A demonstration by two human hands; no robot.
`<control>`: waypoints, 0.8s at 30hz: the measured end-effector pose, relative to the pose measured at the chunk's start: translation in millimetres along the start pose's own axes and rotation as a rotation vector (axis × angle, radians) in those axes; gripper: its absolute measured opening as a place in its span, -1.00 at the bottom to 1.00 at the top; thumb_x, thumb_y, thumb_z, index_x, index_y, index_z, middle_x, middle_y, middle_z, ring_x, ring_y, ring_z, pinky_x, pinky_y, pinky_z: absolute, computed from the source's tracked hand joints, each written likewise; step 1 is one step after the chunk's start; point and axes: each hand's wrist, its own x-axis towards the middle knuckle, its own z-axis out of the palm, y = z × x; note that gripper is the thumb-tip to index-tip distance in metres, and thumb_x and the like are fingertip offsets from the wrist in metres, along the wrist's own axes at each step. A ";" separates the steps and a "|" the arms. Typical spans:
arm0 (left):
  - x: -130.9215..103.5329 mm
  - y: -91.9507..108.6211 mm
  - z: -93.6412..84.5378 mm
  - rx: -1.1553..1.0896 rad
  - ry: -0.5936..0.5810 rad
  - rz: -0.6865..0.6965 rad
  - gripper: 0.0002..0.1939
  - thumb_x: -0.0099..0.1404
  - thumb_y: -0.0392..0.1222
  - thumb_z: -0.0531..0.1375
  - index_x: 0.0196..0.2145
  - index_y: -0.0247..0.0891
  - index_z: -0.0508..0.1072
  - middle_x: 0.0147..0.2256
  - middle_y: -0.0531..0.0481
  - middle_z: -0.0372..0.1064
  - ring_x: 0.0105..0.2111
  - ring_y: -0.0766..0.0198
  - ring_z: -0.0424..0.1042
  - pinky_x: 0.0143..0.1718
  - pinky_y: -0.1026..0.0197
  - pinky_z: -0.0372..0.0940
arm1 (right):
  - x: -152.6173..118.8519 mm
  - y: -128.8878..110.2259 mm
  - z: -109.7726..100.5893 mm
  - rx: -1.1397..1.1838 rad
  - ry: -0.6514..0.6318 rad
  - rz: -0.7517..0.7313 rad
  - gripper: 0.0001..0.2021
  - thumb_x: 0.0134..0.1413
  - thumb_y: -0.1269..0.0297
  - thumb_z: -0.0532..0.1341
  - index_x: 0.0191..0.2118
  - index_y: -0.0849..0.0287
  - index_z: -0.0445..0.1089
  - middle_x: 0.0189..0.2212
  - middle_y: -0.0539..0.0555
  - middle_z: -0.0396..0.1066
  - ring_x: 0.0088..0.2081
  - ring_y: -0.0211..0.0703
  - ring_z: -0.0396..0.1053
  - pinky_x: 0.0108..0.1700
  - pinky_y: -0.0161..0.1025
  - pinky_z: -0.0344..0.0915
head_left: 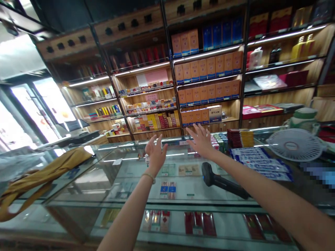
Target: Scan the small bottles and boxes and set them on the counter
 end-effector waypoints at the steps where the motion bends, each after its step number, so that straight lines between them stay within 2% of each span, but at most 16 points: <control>1: 0.9 8.0 5.2 -0.009 -0.006 0.007 -0.44 0.46 0.09 -0.01 0.31 -0.18 0.25 0.29 -0.31 0.09 0.31 -0.07 0.06 0.31 -0.20 -0.06 | -2.2 13.0 -3.8 -0.022 0.004 0.011 -0.43 0.32 0.05 0.07 0.39 -0.09 0.09 0.43 0.16 -0.05 0.42 0.14 -0.16 0.33 0.23 -0.14; 5: 3.1 41.5 27.6 -0.068 -0.036 0.033 -0.44 0.46 0.09 -0.01 0.31 -0.18 0.26 0.29 -0.31 0.10 0.30 -0.09 0.08 0.31 -0.20 -0.04 | -11.4 60.9 -14.9 -0.115 0.022 0.048 -0.45 0.32 0.05 0.06 0.38 -0.08 0.12 0.42 0.18 -0.02 0.40 0.17 -0.13 0.31 0.22 -0.11; 9: 4.0 70.3 49.3 -0.135 -0.050 0.048 -0.48 0.46 0.08 0.00 0.27 -0.14 0.30 0.29 -0.27 0.10 0.30 -0.06 0.09 0.31 -0.22 -0.05 | -17.1 92.6 -20.2 -0.167 0.039 0.087 -0.47 0.33 0.05 0.05 0.37 -0.09 0.15 0.41 0.17 0.01 0.39 0.17 -0.09 0.29 0.22 -0.07; 17: 8.2 107.5 83.1 -0.212 -0.057 0.031 -0.52 0.46 0.02 0.03 0.25 -0.12 0.34 0.27 -0.27 0.15 0.29 -0.05 0.12 0.30 -0.22 -0.01 | -19.7 117.2 -18.5 -0.139 0.059 0.072 -0.52 0.35 0.03 0.03 0.32 -0.11 0.23 0.39 0.16 0.06 0.38 0.13 -0.06 0.29 0.19 -0.08; 24: 1.1 125.1 121.9 -0.256 -0.069 -0.020 -0.57 0.43 -0.01 0.09 0.19 -0.13 0.40 0.26 -0.23 0.17 0.28 -0.07 0.14 0.28 -0.21 0.03 | -29.0 131.3 1.1 -0.148 0.069 0.001 -0.55 0.35 0.06 0.06 0.29 -0.17 0.27 0.40 0.12 0.06 0.39 0.12 -0.07 0.30 0.18 -0.13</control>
